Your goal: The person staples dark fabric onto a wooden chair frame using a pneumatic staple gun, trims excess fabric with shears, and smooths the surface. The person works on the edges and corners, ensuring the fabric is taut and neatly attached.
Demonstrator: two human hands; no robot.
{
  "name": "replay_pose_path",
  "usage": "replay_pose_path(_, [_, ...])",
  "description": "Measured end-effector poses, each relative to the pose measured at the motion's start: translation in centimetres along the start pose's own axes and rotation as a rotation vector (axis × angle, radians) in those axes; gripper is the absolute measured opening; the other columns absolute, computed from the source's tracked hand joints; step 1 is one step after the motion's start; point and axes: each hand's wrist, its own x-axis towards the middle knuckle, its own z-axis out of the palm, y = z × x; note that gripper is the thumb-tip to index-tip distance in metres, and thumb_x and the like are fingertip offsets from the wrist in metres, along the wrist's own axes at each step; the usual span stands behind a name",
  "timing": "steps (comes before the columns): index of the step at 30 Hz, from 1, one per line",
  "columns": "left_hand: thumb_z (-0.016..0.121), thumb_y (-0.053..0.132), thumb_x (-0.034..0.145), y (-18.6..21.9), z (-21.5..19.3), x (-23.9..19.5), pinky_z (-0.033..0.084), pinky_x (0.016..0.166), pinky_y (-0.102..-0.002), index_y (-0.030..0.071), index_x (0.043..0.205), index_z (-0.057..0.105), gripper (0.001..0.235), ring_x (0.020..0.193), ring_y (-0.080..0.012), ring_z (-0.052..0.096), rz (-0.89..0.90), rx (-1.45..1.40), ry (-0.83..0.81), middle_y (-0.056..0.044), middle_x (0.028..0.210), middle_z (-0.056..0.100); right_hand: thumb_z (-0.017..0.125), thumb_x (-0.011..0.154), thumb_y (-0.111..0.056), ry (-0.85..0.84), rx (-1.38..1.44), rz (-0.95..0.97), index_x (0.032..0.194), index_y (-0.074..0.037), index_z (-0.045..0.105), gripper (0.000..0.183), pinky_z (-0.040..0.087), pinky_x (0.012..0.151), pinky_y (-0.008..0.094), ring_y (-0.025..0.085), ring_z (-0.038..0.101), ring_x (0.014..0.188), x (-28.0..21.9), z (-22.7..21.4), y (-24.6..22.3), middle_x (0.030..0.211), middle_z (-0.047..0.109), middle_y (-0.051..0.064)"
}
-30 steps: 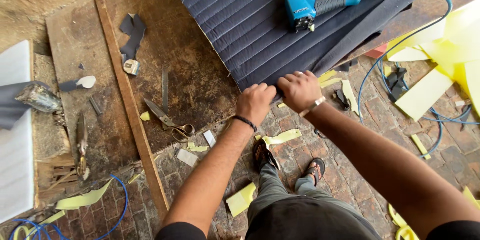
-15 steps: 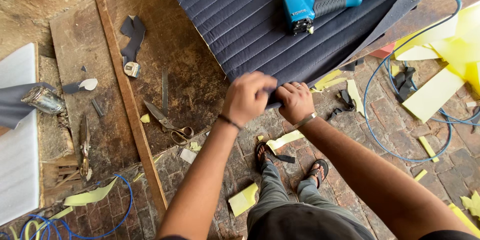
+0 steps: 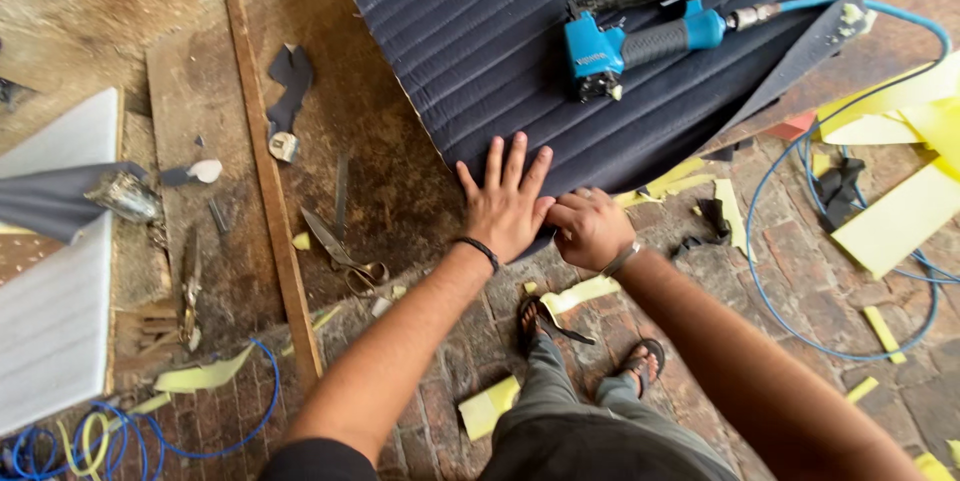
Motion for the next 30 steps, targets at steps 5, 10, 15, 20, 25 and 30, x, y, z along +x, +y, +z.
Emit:
replay_pose_path(5, [0.066,0.049,0.095,-0.6,0.0,0.7,0.016,0.104,-0.089,0.018,0.163,0.006,0.096,0.152,-0.0524,0.004,0.068,0.027,-0.107,-0.024,0.167,0.000,0.066,0.084,-0.002,0.066,-0.337,0.290,0.094,-0.012,0.071,0.015,0.054,0.073,0.039,0.027,0.061,0.093,4.3,-9.6,5.2,0.091,0.065,0.009])
replay_pose_path(10, [0.070,0.047,0.092,-0.5,0.5,0.7,0.015,0.106,-0.087,0.021,0.163,0.001,0.102,0.154,-0.0513,0.001,0.031,0.034,-0.196,-0.022,0.169,-0.004,0.091,0.071,-0.047,-0.243,-0.494,0.257,0.157,0.000,0.031,0.116,0.033,0.117,0.044,0.040,0.045,0.138,10.3,-12.3,10.3,0.143,0.053,0.025])
replay_pose_path(15, [0.071,0.048,0.091,-1.0,0.5,1.3,0.013,0.107,-0.087,0.024,0.163,-0.003,0.106,0.153,-0.0506,-0.002,0.015,0.046,-0.240,-0.022,0.168,-0.007,0.092,0.067,-0.051,-0.536,-0.511,0.360,0.161,-0.010,0.023,0.124,0.044,0.106,0.045,0.037,0.055,0.126,13.5,-12.3,10.3,0.137,0.058,0.021])
replay_pose_path(20, [0.077,0.043,0.087,-0.6,0.4,1.5,0.012,0.108,-0.087,0.024,0.162,-0.003,0.112,0.154,-0.0498,-0.004,0.003,0.035,-0.257,-0.021,0.168,-0.007,0.083,0.078,-0.033,-0.486,-0.490,0.448,0.148,-0.020,0.043,0.083,0.062,0.075,0.043,0.031,0.072,0.094,7.0,-12.3,4.7,0.108,0.072,0.015])
replay_pose_path(25, [0.083,0.036,0.083,-0.7,0.0,1.1,0.013,0.108,-0.087,0.022,0.163,-0.002,0.118,0.155,-0.0498,-0.002,0.022,0.043,-0.239,-0.021,0.169,-0.006,0.079,0.074,-0.017,0.051,0.526,0.796,0.100,-0.006,0.073,0.029,0.060,0.061,0.037,0.022,0.075,0.066,-8.4,-4.3,-1.9,0.080,0.077,0.010])
replay_pose_path(30, [0.084,0.036,0.082,-0.5,-0.2,1.3,0.014,0.105,-0.090,0.017,0.162,-0.001,0.118,0.153,-0.0539,-0.003,0.064,0.032,-0.229,-0.025,0.167,-0.009,0.079,0.075,-0.014,0.296,0.606,0.797,0.086,-0.002,0.069,0.019,0.053,0.063,0.034,0.019,0.065,0.064,-12.8,6.5,-3.7,0.073,0.072,0.009])
